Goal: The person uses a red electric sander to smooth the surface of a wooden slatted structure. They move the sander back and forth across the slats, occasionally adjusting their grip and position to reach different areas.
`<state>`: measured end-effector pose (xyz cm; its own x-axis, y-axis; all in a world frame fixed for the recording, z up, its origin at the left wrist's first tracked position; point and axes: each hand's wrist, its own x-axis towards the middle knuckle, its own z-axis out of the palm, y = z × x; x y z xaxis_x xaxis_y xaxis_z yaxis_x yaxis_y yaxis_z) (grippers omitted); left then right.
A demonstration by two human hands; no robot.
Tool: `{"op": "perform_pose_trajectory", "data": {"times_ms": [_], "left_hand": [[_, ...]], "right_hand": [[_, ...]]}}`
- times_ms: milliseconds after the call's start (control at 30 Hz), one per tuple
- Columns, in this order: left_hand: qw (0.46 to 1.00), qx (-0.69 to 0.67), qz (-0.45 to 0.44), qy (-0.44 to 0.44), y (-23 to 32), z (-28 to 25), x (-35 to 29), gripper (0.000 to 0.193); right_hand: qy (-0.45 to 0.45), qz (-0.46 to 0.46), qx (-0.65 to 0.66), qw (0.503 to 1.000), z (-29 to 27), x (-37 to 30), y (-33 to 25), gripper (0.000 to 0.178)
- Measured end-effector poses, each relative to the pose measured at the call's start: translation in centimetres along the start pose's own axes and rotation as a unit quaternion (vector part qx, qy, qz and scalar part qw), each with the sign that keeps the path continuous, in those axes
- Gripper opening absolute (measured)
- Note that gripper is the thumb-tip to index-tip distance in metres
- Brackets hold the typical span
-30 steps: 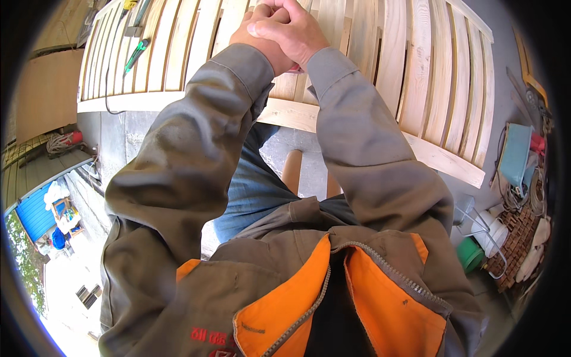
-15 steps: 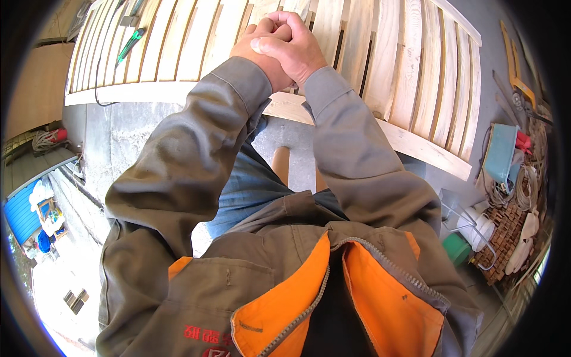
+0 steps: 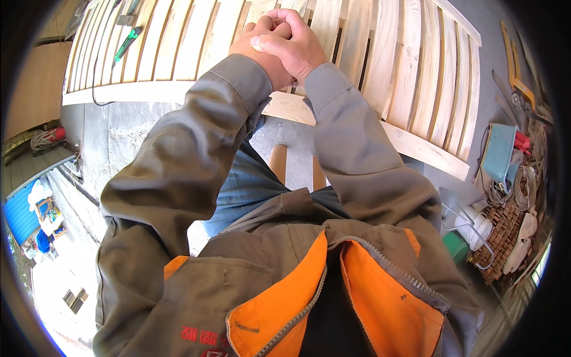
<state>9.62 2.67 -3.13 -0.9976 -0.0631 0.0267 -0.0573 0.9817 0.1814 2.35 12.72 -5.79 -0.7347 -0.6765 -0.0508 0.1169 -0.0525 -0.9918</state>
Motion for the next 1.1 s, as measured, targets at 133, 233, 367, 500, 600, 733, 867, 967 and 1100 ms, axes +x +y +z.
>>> {"op": "perform_pose_trajectory", "data": {"times_ms": [133,233,367,500,600,733,867,967,1100], "left_hand": [[0.999,-0.032,0.005,0.018,0.9,1.3,-1.5,0.063],[0.999,-0.006,0.020,0.026,0.8,0.6,-1.3,0.061],[0.999,0.001,0.021,0.042,0.3,0.6,-0.7,0.061],[0.996,0.017,0.057,0.066,-0.9,1.0,1.4,0.055],[0.995,0.044,0.066,0.068,-3.1,2.0,3.2,0.051],[0.994,0.074,0.053,0.064,-3.4,0.9,5.7,0.049],[0.987,0.049,0.128,0.086,-4.8,0.2,8.4,0.056],[0.978,0.059,0.180,0.087,-6.1,0.0,10.9,0.059],[0.981,0.117,0.147,0.051,-6.7,0.4,15.1,0.052]], "right_hand": [[0.013,-0.026,0.011,1.000,-0.1,-1.8,1.4,0.073],[-0.003,-0.031,0.012,0.999,0.0,-1.6,1.0,0.071],[0.012,-0.041,0.012,0.999,0.1,-0.4,1.2,0.071],[0.018,-0.053,-0.023,0.998,-0.5,1.7,1.2,0.072],[0.020,-0.065,-0.042,0.997,-0.6,3.4,1.2,0.075],[-0.007,-0.113,0.025,0.993,-1.2,6.0,0.6,0.045],[-0.004,-0.087,0.014,0.996,-1.7,9.1,-0.3,0.046],[-0.021,-0.086,0.065,0.994,-2.4,11.9,0.0,0.048],[-0.011,-0.115,0.027,0.993,-4.1,15.5,-0.2,0.048]]}}
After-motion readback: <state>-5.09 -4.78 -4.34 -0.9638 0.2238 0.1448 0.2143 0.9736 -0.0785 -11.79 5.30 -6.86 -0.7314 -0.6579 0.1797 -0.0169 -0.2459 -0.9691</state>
